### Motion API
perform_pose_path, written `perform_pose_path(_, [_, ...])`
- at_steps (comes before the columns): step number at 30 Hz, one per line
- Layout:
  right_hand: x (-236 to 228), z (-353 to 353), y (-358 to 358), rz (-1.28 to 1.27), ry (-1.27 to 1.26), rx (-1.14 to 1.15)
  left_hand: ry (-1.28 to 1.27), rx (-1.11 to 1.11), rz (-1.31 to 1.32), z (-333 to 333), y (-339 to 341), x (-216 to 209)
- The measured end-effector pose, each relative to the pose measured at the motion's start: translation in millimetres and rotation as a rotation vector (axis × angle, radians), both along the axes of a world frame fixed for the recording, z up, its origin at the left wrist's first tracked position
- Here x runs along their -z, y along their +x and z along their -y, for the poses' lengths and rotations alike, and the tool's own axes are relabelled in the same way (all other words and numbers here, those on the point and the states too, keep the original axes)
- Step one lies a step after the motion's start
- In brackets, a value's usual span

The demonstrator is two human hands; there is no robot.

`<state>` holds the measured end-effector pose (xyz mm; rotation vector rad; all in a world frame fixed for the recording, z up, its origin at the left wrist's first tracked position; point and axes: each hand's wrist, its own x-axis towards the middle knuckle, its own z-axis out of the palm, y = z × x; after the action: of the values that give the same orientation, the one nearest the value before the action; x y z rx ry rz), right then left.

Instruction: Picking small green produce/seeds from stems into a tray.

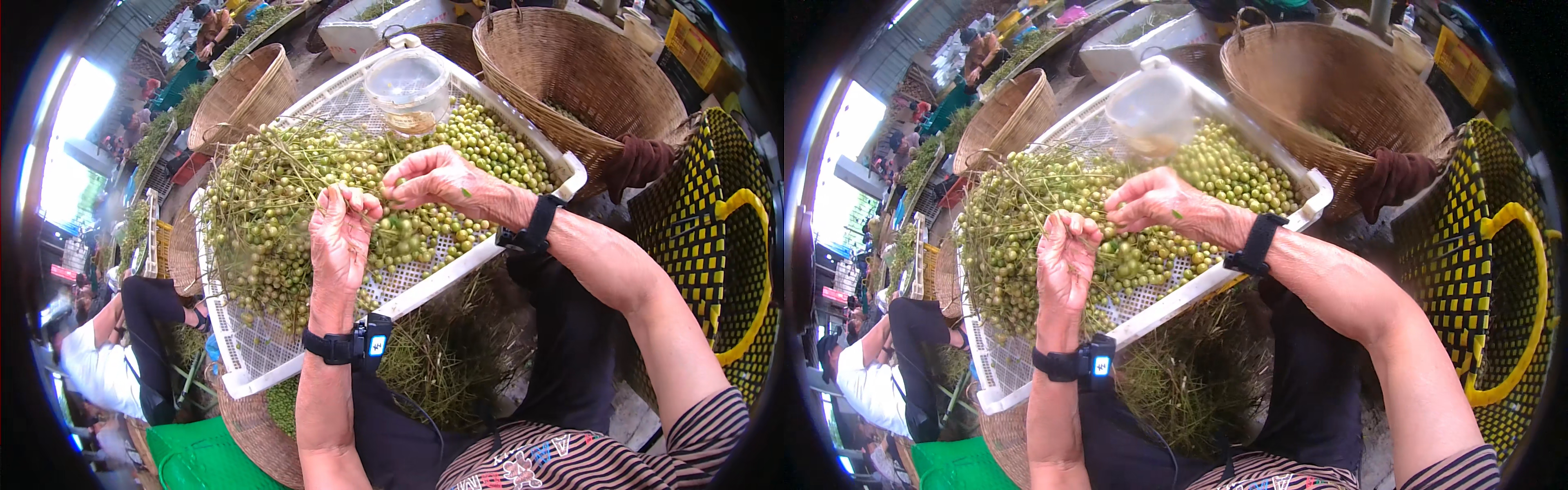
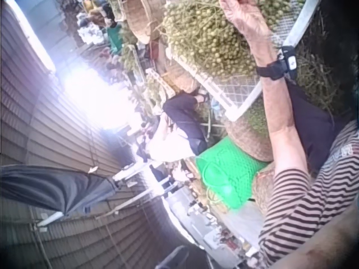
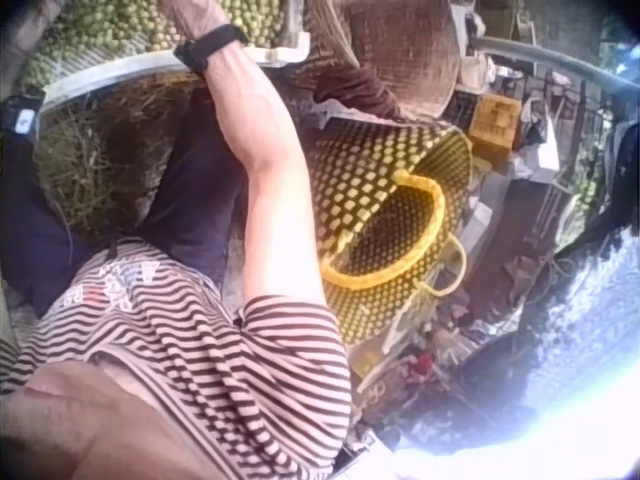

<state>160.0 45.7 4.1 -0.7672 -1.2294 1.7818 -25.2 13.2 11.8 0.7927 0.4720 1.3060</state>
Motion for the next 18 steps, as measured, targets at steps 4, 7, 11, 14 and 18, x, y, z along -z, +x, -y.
perform_pose_path(4, [-5, -7, 14, 0.691, 0.591, 0.235, 0.060, 0.142, -0.040, 1, -2, -7])
perform_pose_path(7, [1, -10, 5, 0.281, 0.320, 0.035, 0.036, 0.239, -0.095, 5, 3, -9])
perform_pose_path(11, [0, -13, -21, -0.179, -0.026, -0.075, 0.003, 0.337, -0.155, 9, 7, -6])
perform_pose_path(14, [13, -24, -33, -0.392, -0.154, -0.169, -0.021, 0.416, -0.177, 9, 9, -3])
perform_pose_path(18, [15, -26, -39, -0.470, -0.158, -0.230, -0.062, 0.382, -0.193, 12, 6, -1])
